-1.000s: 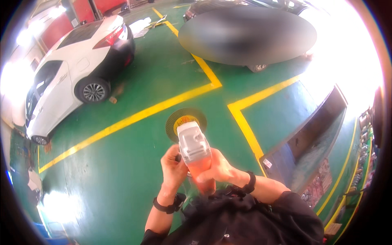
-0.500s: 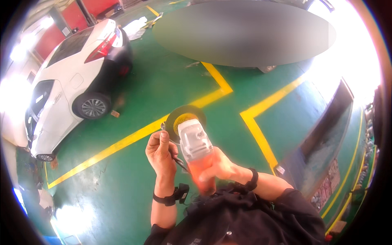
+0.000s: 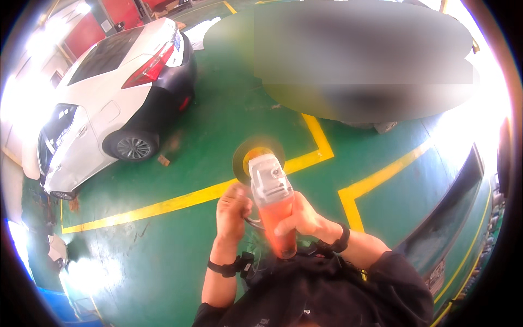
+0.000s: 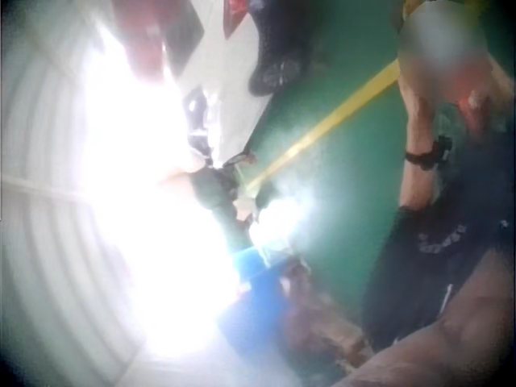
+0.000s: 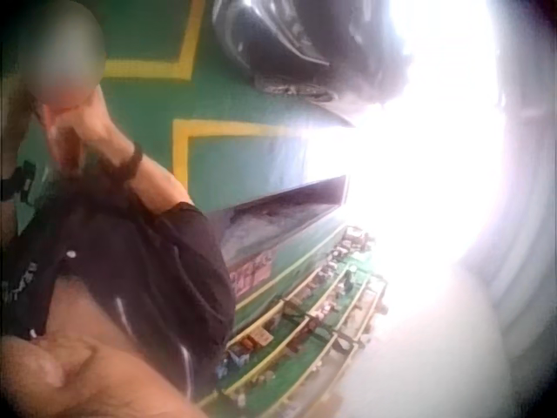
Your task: The person picks up a grinding wheel from a shelf, attaches it to an angle grinder, and then uses the grinder to sharpen a metal tool while holding the tool against the underside of a car.
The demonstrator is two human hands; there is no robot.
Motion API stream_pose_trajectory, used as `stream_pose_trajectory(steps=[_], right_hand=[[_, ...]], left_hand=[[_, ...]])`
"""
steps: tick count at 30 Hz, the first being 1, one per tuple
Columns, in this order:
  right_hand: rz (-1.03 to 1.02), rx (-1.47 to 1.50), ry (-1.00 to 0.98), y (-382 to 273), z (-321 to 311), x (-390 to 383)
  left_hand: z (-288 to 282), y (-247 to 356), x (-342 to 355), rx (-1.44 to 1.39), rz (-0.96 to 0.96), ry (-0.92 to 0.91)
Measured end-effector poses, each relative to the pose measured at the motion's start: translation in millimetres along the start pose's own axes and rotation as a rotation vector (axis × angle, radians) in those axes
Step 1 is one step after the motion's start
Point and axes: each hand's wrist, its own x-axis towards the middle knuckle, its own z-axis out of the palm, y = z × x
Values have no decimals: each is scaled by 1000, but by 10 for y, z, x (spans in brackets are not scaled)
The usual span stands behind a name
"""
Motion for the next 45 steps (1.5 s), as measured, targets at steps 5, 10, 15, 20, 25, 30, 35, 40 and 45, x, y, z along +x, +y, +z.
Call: stream_pose_trajectory(steps=[5,10,15,20,25,30,35,40,45], right_hand=[[-28,-40,35,-93,-348,857],[-42,-69,112,-345,-761,1905],[-59,-32,208,-798,-1042,2814],[-98,-49,226,-973,-1352,3644],[-157,102,223,-1196,-1829,4528],[-347,272,94,-1718,-2505,5525],[-283,473,-8,-2473,-3070,6535],[-217,443,-71,-2850,-3647,7621],[-84,428,-136,-2961,-4125,8792]], left_hand=[[145,314,1158,-228,-59,-23],[79,323,2254,-154,-115,-206],[-17,736,3335,-270,-264,-228],[116,1165,4352,-96,-214,-251],[13,1302,5287,18,-186,-314],[-304,1377,6402,-55,-144,-229],[-596,1865,7318,-149,-50,-70],[-415,2258,8194,-330,31,3],[-48,2655,9465,-437,133,-107]])
